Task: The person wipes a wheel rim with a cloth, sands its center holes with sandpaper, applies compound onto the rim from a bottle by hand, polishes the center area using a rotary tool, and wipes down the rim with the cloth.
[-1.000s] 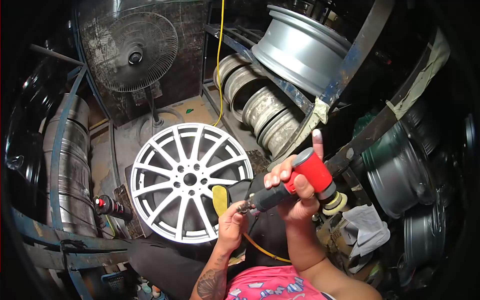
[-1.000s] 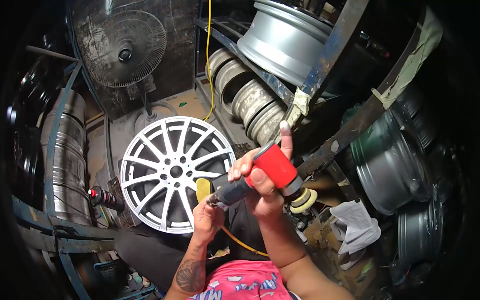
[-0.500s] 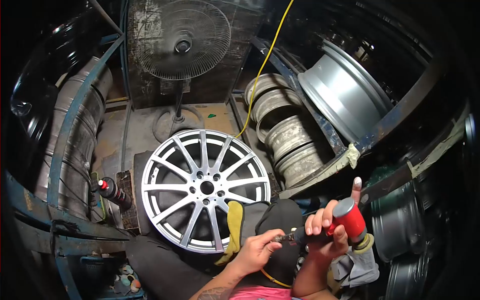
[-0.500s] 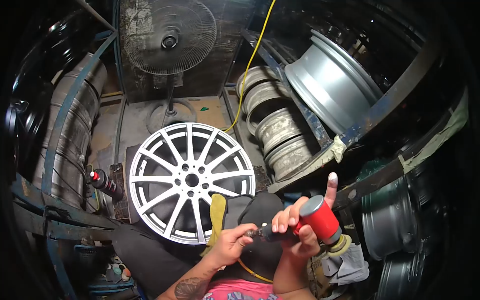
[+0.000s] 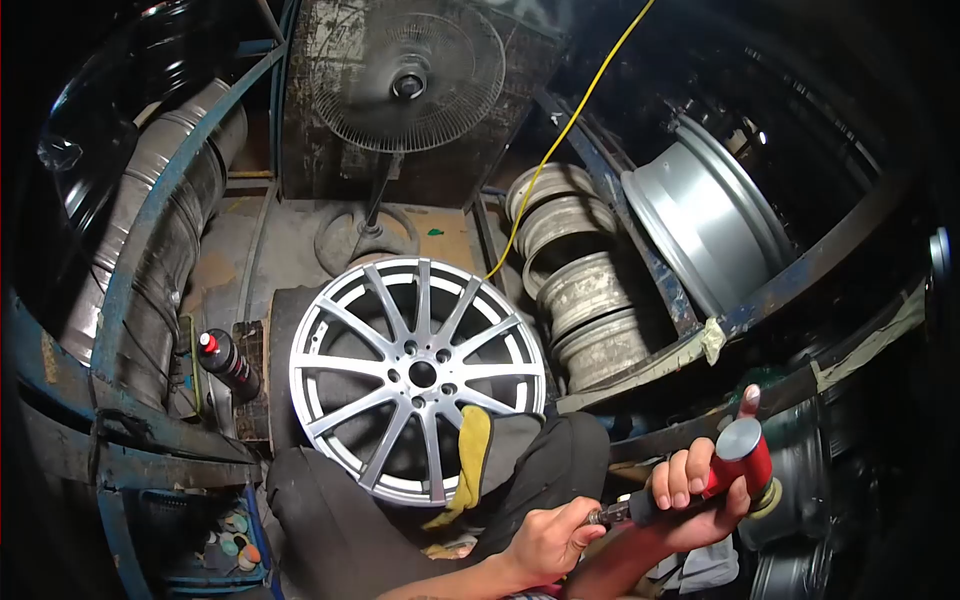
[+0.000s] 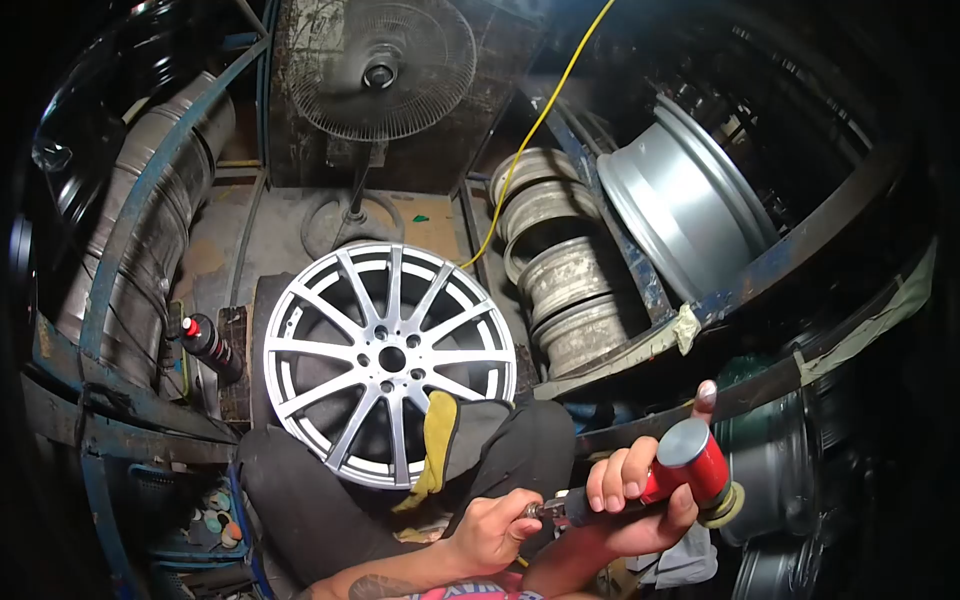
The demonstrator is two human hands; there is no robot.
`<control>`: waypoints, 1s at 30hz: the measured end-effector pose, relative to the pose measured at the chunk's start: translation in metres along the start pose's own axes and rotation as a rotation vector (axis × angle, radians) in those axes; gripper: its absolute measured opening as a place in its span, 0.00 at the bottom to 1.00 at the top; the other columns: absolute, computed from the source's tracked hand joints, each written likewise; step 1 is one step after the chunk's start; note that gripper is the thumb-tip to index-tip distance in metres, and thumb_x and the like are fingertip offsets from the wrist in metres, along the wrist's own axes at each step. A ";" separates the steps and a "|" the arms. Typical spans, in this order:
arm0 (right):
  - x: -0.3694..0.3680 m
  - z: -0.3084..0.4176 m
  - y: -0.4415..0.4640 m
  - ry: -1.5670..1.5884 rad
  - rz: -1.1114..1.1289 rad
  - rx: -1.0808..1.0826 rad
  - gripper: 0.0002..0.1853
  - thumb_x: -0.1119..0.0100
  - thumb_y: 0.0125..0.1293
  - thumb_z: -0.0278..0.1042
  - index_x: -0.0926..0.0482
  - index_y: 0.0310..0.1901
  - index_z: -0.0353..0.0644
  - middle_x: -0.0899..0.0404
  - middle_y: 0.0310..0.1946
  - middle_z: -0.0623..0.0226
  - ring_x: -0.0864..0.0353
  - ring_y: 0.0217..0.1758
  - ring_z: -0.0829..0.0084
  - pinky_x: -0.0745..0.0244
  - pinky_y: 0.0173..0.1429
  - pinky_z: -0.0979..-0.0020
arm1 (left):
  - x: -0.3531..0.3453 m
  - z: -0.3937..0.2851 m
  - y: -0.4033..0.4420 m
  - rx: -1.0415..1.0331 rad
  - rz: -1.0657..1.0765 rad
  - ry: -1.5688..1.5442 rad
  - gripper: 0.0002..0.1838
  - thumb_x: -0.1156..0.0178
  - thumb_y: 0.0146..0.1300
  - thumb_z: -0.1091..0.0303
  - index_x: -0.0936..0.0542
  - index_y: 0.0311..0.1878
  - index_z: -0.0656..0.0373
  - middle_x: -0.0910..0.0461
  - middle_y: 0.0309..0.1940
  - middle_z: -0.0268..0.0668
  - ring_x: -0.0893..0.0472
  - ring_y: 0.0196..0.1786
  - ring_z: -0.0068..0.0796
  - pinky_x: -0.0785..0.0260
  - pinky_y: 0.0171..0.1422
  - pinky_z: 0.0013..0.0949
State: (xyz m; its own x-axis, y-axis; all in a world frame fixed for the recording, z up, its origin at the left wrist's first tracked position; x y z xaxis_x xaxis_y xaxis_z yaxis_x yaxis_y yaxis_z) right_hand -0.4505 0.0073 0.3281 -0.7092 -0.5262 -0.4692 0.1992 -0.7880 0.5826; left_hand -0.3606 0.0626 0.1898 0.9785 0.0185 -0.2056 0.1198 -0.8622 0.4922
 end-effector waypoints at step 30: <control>0.081 -0.034 -0.027 -1.136 -0.115 0.250 0.23 0.30 0.68 0.25 0.22 0.64 0.37 0.19 0.62 0.44 0.16 0.63 0.53 0.22 0.67 0.59 | -0.021 0.123 -0.024 0.555 -0.123 -0.629 0.33 0.31 0.65 0.36 0.30 0.51 0.57 0.32 0.21 0.26 0.33 0.17 0.16 0.42 0.20 0.24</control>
State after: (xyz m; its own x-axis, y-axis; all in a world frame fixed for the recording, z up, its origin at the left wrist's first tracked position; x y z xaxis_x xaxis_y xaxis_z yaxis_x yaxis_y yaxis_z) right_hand -0.4904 -0.0250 0.2519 -0.9367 0.2326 0.2618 0.0452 -0.6610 0.7490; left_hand -0.4045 0.0204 0.0785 0.6683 -0.0145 -0.7437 -0.0413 -0.9990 -0.0176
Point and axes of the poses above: each hand's wrist, its own y-axis towards the middle knuckle, its own x-axis out of the back of the hand, z = x × y, the point moved 10 cm from there along y, towards the middle knuckle
